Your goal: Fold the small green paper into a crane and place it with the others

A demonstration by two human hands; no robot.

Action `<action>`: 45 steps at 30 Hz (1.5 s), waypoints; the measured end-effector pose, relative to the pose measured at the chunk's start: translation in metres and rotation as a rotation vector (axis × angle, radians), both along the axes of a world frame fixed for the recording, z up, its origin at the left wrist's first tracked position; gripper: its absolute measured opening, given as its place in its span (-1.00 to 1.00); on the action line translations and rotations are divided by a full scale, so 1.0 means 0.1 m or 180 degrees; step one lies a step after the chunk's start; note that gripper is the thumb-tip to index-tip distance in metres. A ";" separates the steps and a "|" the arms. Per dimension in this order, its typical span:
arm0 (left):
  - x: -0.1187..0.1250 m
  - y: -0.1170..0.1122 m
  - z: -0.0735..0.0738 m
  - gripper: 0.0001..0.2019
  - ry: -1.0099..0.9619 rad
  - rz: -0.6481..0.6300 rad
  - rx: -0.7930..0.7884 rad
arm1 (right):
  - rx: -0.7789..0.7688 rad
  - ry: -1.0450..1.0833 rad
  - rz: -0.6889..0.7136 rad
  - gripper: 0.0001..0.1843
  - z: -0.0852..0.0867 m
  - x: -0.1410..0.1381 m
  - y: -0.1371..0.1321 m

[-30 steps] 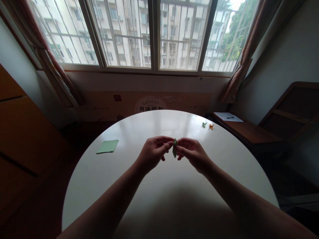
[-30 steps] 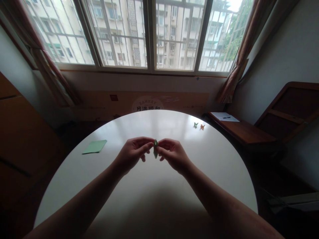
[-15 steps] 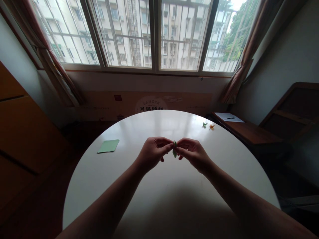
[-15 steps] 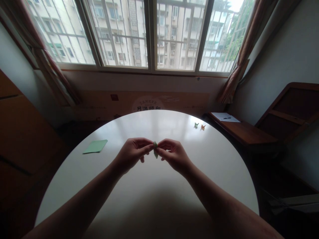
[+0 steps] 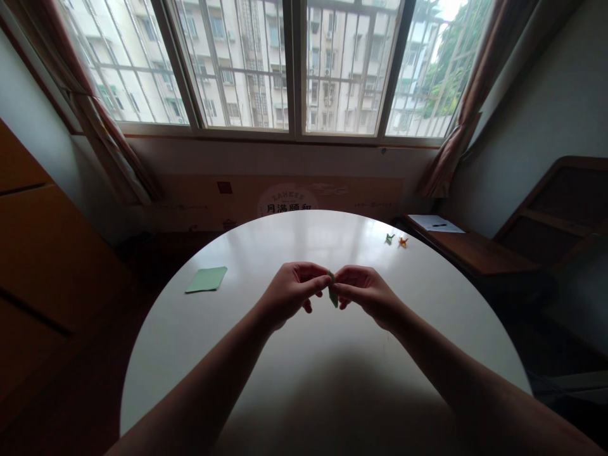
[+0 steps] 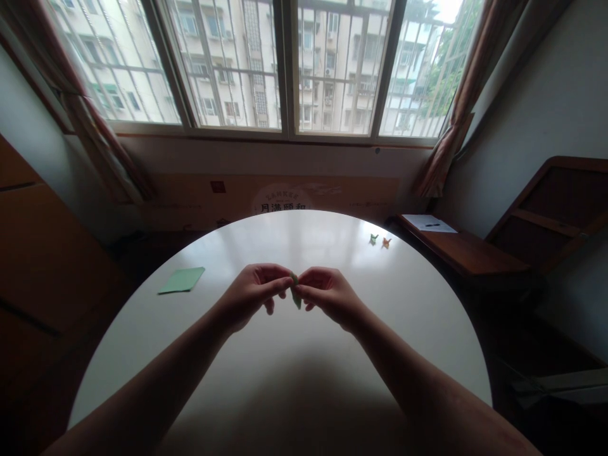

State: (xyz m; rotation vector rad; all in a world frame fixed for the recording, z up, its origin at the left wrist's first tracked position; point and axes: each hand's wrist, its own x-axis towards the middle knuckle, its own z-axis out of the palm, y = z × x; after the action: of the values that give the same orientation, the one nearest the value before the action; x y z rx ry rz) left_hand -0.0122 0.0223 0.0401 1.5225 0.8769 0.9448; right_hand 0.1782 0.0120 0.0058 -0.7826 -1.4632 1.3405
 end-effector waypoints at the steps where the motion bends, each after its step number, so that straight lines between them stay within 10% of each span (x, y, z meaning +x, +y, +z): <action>1: 0.00 0.00 0.00 -0.77 0.0021 0.0008 0.0028 | 0.0052 -0.0022 -0.0007 -0.74 0.00 0.00 0.00; 45: 0.02 0.02 -0.04 -0.81 0.0043 0.0092 0.0259 | 0.0070 0.0248 -0.0312 -0.74 -0.02 -0.10 -0.09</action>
State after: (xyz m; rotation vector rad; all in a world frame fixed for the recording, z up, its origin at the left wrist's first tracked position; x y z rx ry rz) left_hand -0.0106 0.0238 0.0360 1.5909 0.8814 1.0027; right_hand 0.1683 0.0033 0.0038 -0.7697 -1.3593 1.2654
